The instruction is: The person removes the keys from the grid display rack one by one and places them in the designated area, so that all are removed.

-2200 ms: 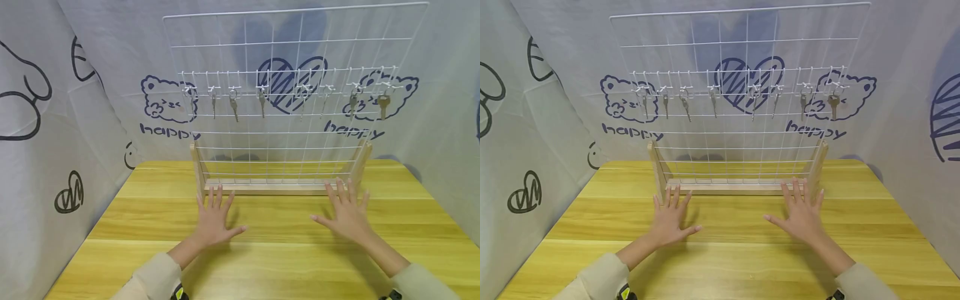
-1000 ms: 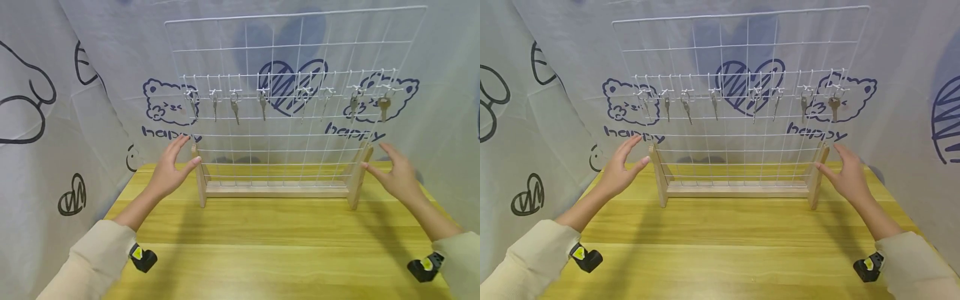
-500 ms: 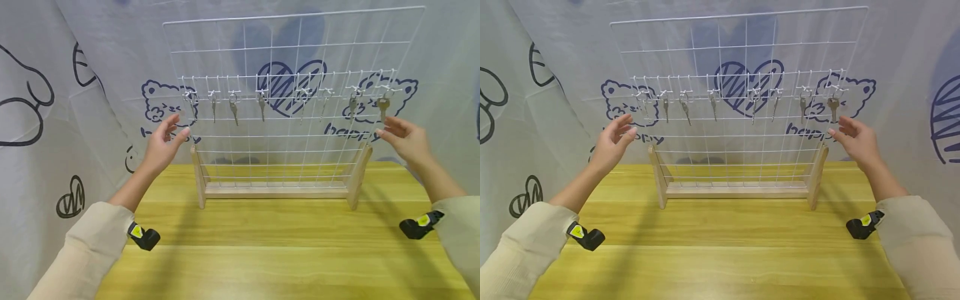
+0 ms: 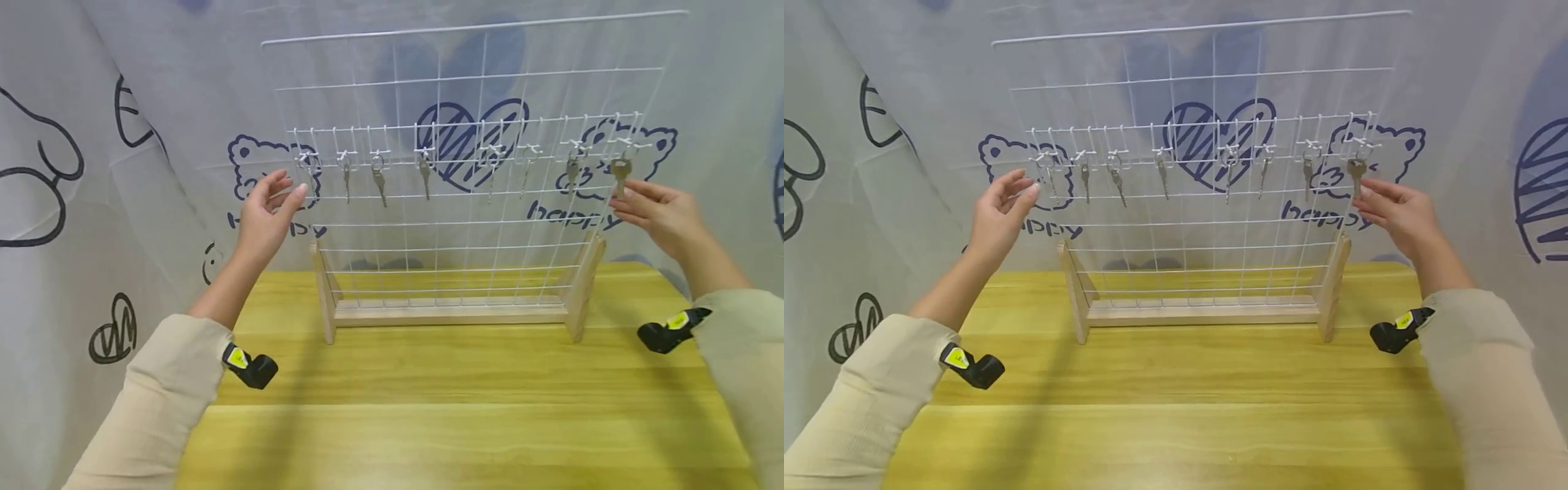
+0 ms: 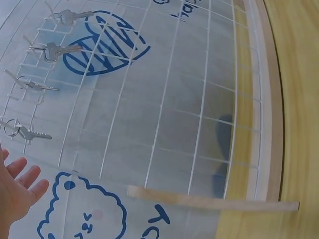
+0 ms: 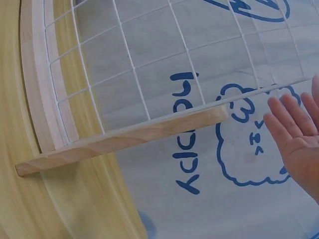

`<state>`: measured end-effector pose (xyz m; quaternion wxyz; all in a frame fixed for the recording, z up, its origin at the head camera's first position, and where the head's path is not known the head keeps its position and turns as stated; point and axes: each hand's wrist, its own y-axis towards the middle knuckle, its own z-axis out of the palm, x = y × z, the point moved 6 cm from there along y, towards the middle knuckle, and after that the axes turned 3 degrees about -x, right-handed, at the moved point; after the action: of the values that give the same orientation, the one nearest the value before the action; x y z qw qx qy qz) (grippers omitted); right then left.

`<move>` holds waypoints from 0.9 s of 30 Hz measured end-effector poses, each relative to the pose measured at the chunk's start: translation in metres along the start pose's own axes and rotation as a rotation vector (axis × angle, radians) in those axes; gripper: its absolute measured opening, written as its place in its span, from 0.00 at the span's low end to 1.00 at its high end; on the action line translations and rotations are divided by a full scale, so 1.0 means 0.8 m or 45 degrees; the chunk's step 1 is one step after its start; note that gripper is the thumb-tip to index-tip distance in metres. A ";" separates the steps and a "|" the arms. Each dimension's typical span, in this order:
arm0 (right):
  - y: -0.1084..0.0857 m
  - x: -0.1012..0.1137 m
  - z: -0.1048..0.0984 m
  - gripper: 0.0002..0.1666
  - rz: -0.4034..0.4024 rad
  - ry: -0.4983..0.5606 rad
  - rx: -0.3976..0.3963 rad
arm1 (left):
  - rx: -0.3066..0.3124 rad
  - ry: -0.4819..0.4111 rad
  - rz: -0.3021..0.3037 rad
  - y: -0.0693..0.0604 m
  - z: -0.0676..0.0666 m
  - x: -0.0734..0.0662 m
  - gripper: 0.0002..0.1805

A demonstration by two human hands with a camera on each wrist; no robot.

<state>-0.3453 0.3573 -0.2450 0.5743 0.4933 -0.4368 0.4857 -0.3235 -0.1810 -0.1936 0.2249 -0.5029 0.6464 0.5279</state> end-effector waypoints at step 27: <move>0.007 -0.009 0.017 0.02 0.008 0.116 -0.129 | -0.430 -0.211 -0.118 0.027 0.017 -0.002 0.21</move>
<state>-0.3519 0.3430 -0.2497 0.6164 0.4396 -0.4357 0.4868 -0.3455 -0.1691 -0.1867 0.2139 -0.5174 0.5041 0.6575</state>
